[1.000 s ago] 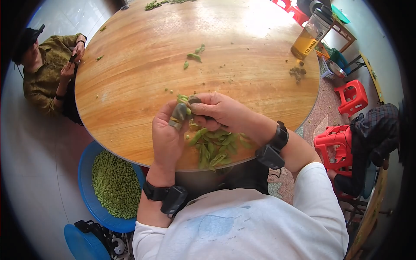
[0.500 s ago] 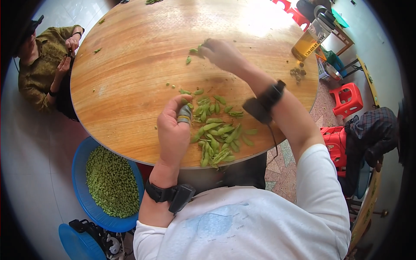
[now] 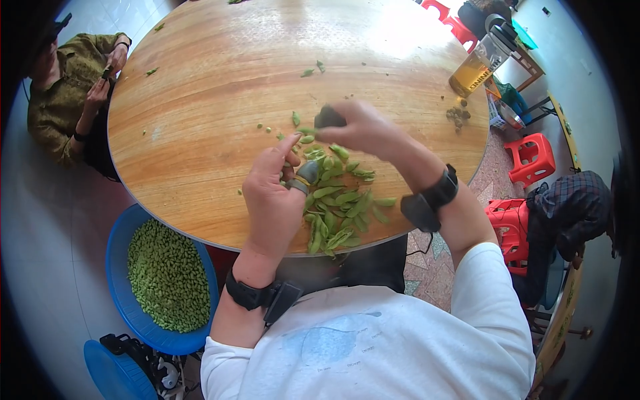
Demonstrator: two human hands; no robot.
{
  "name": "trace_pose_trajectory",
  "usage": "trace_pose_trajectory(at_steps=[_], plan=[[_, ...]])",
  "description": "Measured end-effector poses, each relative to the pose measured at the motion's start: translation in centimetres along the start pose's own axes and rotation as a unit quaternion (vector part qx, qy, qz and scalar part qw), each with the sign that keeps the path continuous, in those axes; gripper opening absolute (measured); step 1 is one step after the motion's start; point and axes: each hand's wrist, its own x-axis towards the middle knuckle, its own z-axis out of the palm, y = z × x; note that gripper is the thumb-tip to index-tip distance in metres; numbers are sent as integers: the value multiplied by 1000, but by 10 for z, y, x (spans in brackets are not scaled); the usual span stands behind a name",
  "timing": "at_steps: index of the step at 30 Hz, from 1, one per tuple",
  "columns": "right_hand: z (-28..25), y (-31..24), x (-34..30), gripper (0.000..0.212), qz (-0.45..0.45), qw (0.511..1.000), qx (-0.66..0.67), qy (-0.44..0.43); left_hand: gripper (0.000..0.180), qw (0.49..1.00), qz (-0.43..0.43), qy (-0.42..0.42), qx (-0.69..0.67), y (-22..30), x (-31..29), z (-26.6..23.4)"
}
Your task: Shelling edamame beans by hand at a table with other workers.
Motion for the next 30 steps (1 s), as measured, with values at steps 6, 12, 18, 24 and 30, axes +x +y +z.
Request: trace_pose_trajectory(at_steps=[6,12,18,24,30], plan=[[15,-22,-32,20,-26,982,171,-73,24,988,122,6,98,-3,1,-1],[32,-20,-32,21,43,935,349,-52,25,951,-136,-1,-278,1,4,-7],[46,-13,-33,13,15,851,505,-143,32,957,-147,-69,-240,2,-1,-7],[46,-5,-30,14,45,782,590,-196,35,937,-143,-104,-303,-5,0,-12],[49,-9,-29,23,28,854,485,-185,11,882,-162,44,-440,-10,7,-7]])
